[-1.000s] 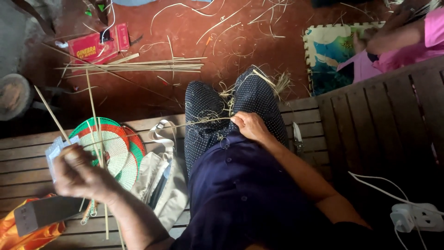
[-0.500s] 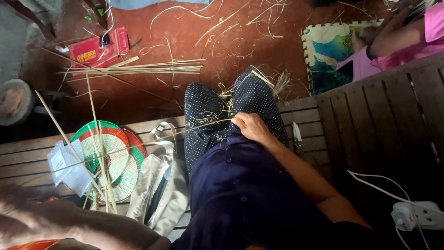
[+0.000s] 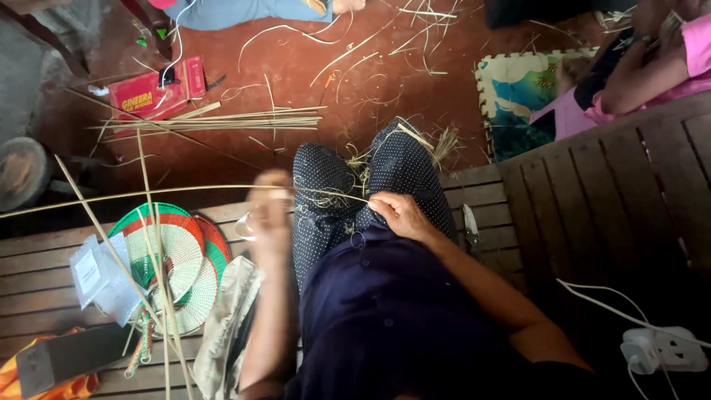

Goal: Shaving and refining thin bamboo strips using a small hand knife for craft production.

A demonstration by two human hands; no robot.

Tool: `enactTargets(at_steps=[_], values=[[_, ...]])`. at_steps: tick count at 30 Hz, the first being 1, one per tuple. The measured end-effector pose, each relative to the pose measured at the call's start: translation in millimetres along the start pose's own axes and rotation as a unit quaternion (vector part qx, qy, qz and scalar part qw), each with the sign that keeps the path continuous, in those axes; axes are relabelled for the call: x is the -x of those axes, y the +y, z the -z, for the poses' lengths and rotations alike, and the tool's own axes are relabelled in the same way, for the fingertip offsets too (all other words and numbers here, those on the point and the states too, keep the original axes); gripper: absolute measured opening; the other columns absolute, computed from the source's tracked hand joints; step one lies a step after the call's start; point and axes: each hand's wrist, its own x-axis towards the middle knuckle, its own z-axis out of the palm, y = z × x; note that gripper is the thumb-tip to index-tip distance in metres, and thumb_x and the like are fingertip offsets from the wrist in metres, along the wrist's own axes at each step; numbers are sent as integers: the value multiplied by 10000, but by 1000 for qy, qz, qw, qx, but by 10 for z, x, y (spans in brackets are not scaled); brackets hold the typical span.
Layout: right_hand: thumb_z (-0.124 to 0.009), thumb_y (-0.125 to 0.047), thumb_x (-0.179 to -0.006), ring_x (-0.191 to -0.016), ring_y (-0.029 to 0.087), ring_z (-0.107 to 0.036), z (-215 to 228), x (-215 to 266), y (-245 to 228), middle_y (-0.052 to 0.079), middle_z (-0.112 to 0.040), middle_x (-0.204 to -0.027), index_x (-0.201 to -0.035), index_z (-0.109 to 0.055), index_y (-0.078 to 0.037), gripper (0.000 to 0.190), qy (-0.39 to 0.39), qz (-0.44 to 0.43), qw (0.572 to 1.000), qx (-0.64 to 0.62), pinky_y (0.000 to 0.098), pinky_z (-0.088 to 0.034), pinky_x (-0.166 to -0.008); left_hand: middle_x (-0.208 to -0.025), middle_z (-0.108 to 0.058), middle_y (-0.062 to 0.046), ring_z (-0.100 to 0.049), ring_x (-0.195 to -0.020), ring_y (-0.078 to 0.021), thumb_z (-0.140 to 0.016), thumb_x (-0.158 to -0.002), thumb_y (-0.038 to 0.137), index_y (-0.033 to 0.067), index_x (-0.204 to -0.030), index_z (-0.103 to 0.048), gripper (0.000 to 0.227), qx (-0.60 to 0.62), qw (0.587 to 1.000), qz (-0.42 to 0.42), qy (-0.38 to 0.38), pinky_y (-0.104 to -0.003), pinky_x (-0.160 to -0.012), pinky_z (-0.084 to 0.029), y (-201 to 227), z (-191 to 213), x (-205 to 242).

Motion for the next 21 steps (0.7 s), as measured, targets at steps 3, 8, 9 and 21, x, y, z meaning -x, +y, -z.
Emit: enactTargets(at_steps=[3, 8, 9, 21], values=[[-640, -149, -1010, -849, 235, -739, 8, 7, 29, 133, -771, -893, -1033, -773, -124, 138, -1, 0, 1000, -1, 390, -573, -786, -1015, -771, -115, -751, -890, -195, -559, -1048, 180, 124, -1246, -712, 257, -175, 981, 76, 12, -331, -761, -628, -125, -548, 270], [-647, -165, -1006, -908, 289, -751, -2, 11, -95, 144, -777, -929, -1059, -776, -132, 143, -8, 6, 1000, 30, 411, -578, -795, -889, -770, -117, -734, -828, -195, -526, -1069, 160, 69, -1130, -737, 238, -129, 990, 53, 34, -344, -776, -640, -229, -614, 233], [-647, -165, -1006, -908, 289, -751, 25, 27, -166, 144, -777, -929, -1059, -776, -132, 143, -9, 6, 1000, 29, 411, -578, -795, -889, -770, -117, -734, -828, -195, -526, -1069, 160, 69, -1130, -737, 238, -130, 990, 52, 34, -344, -776, -640, -184, -551, 172], [-619, -142, -936, -1005, 393, -676, 395, 137, -344, 174, -739, -970, -1156, -726, -121, 246, -147, -71, 966, 202, 508, -516, -883, -756, -719, -96, -718, -766, -357, -647, -1069, 367, 213, -1131, -684, 171, -496, 867, 0, 57, -479, -691, -542, 285, 207, -8]])
